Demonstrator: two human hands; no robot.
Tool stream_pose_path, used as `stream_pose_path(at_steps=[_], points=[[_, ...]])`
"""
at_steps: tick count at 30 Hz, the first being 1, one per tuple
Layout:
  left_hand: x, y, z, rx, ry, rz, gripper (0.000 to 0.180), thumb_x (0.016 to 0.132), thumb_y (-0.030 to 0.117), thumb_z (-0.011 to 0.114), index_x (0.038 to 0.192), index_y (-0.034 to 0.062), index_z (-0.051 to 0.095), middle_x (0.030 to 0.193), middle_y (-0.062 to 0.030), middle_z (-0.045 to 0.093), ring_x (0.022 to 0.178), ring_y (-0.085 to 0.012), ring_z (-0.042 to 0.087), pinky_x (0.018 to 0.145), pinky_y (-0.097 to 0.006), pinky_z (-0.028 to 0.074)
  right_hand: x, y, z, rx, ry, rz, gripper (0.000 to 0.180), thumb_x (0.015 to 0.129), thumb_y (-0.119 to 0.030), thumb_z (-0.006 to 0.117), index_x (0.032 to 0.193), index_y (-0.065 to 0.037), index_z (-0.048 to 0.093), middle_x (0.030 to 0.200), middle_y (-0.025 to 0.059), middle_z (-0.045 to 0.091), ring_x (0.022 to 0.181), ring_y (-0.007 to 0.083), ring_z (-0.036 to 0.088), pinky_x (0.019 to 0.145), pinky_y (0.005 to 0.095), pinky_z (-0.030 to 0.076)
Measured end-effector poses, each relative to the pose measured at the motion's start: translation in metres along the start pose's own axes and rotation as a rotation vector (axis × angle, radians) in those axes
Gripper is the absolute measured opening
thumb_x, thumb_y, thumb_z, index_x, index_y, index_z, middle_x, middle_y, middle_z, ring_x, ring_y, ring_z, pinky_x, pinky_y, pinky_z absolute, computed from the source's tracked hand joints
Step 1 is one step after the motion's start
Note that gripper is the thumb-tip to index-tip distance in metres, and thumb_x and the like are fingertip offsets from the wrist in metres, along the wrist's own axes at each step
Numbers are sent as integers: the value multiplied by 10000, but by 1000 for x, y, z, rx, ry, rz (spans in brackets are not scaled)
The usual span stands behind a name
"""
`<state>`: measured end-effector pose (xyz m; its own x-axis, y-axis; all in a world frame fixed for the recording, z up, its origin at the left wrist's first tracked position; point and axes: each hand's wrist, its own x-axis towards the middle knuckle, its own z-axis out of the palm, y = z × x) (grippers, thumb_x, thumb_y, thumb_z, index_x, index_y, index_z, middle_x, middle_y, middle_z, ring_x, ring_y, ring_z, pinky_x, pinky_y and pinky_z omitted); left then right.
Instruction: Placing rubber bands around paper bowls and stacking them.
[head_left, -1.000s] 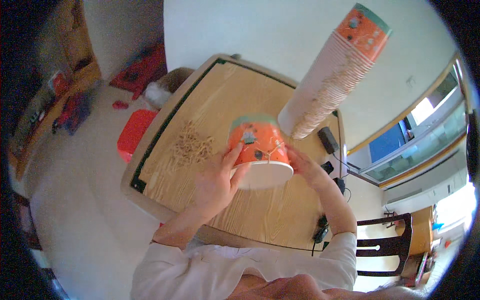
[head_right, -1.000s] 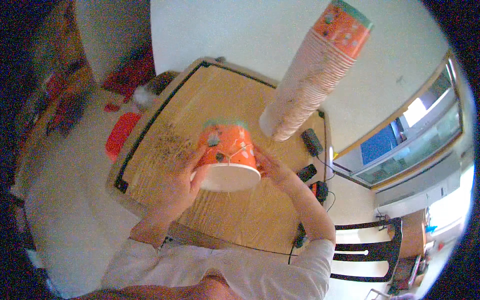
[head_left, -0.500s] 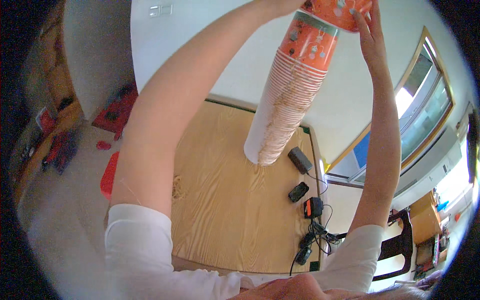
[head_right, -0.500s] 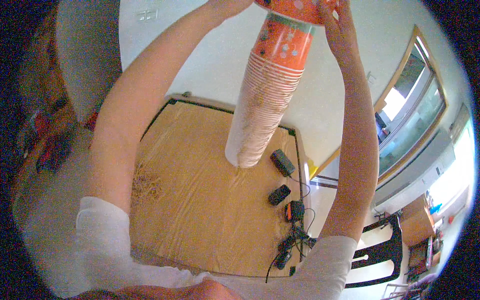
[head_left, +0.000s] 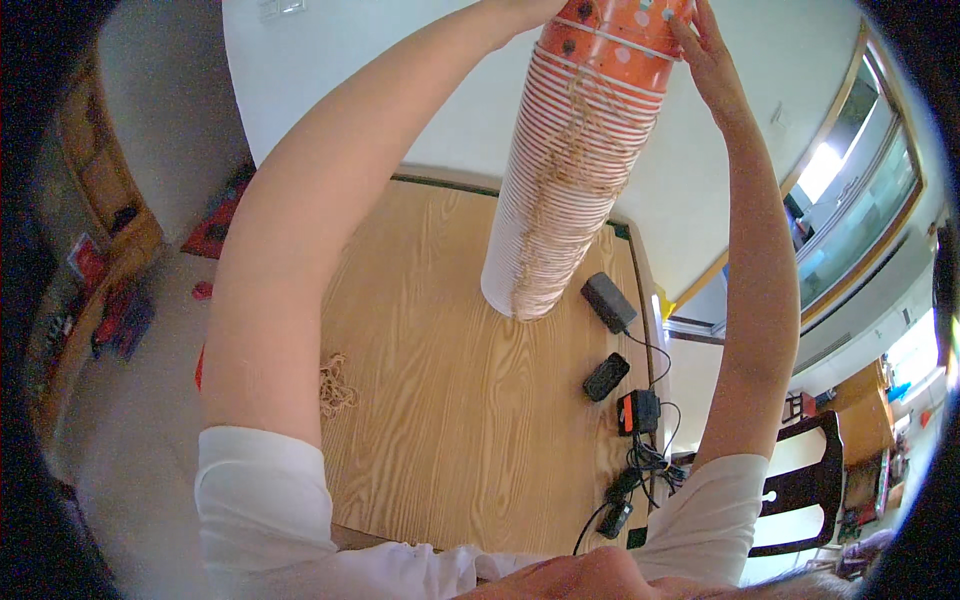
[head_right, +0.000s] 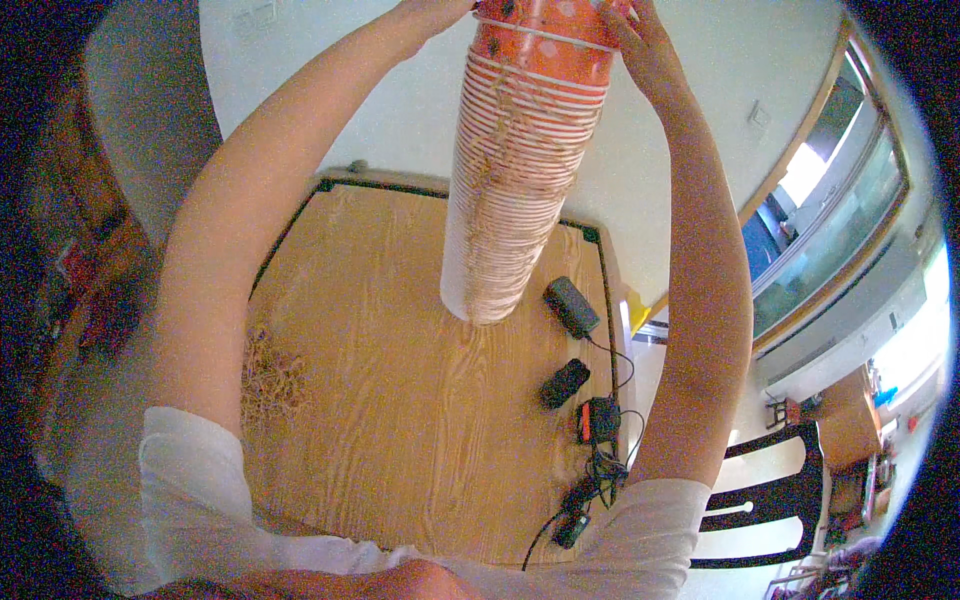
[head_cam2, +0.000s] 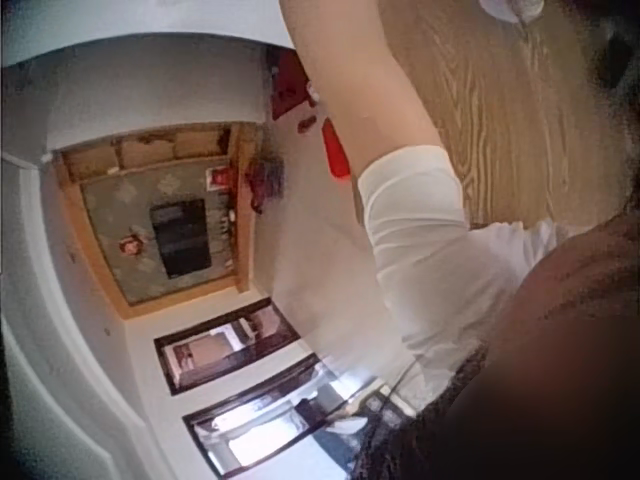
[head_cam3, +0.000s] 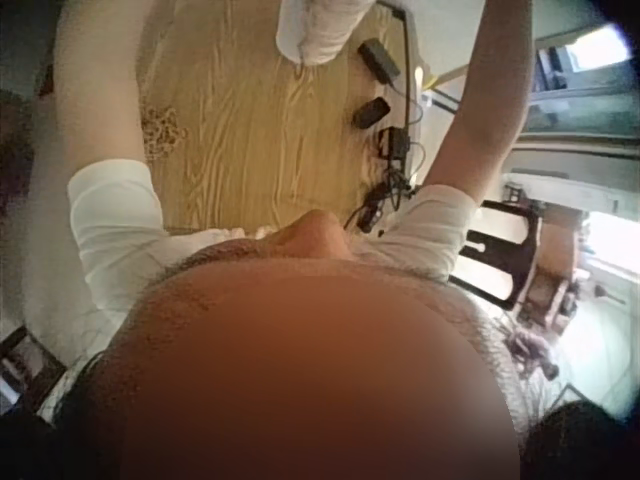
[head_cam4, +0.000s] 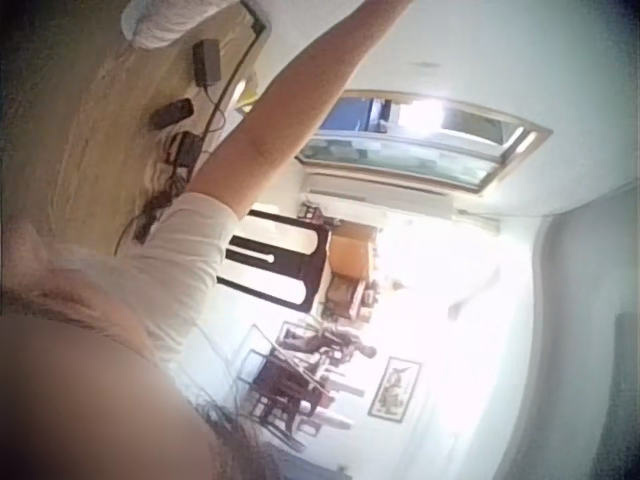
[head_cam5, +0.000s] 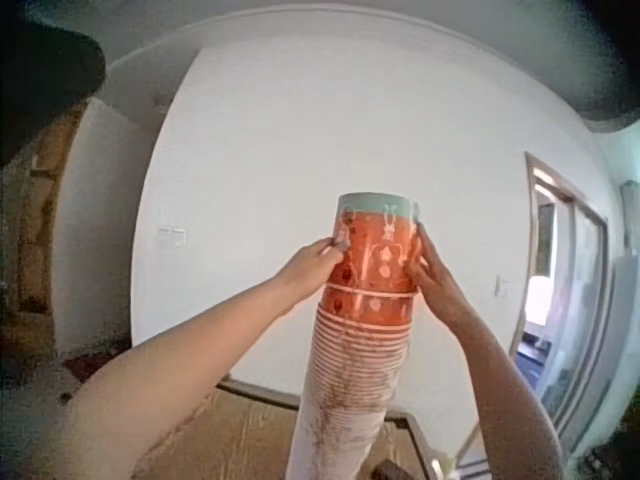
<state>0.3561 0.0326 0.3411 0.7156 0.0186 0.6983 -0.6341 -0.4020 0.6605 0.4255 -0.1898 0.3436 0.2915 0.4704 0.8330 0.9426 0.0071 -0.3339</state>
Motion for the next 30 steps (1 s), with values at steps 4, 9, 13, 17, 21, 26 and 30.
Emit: stream_pose_path(at_steps=[4, 9, 13, 17, 21, 26, 30], points=[[-30, -8, 5, 6, -10, -13, 484, 906, 234, 412, 1334, 8, 396, 1257, -174, 517, 1165, -240, 491, 986, -329, 367, -20, -11, 14, -39, -1, 132, 622, 974, -232, 417, 1463, -138, 45, 1479, 140, 207, 1297, 257, 328, 1042, 385, 332], [-52, -33, 16, 76, -22, 97, 467, 897, 150, 423, 1346, 28, 383, 1283, -157, 484, 1191, -243, 453, 1017, -342, 334, -61, 19, 3, -75, -31, 115, 656, 954, -277, 467, 1465, -177, 68, 1473, 157, 227, 1280, 319, 358, 1021, 410, 345], [-149, -14, 38, 518, 112, 269, 619, 863, 235, 577, 1389, 54, 306, 1386, -193, 371, 1280, -336, 347, 1077, -378, 246, -147, 11, -62, -419, 16, 210, 519, 928, -202, 524, 1397, -119, 318, 1395, 106, 394, 1256, 252, 411, 1028, 356, 352], [-342, -54, 100, 546, -221, 88, 519, 766, 81, 615, 1262, 59, 463, 1301, -165, 446, 1203, -341, 416, 1002, -464, 327, -341, 21, -150, -539, 36, 522, 422, 887, -159, 576, 1293, -107, 477, 1233, 115, 551, 1148, 220, 501, 984, 336, 383], [-498, -47, 150, 398, -455, -415, 551, 738, 111, 663, 1260, 102, 485, 1359, -159, 386, 1270, -342, 347, 1059, -469, 256, -571, 4, -226, -871, 123, 1003, 248, 878, -171, 580, 1099, -60, 606, 1057, 144, 636, 982, 226, 599, 868, 331, 453], [-563, -2, 180, 544, -536, -388, 555, 720, 144, 683, 1245, 118, 504, 1385, -147, 366, 1294, -339, 314, 1059, -555, 188, -864, -36, -223, -975, -37, 1564, 275, 829, -254, 543, 901, 7, 593, 824, 195, 620, 745, 343, 594, 666, 426, 463], [-560, -19, 196, 582, -633, -376, 541, 723, 243, 675, 1229, 134, 519, 1396, -160, 353, 1301, -344, 293, 1053, -572, 163, -1050, -101, -195, -860, -302, 2070, 465, 676, -328, 728, 1067, -95, 637, 922, 146, 669, 806, 319, 639, 685, 423, 484]])
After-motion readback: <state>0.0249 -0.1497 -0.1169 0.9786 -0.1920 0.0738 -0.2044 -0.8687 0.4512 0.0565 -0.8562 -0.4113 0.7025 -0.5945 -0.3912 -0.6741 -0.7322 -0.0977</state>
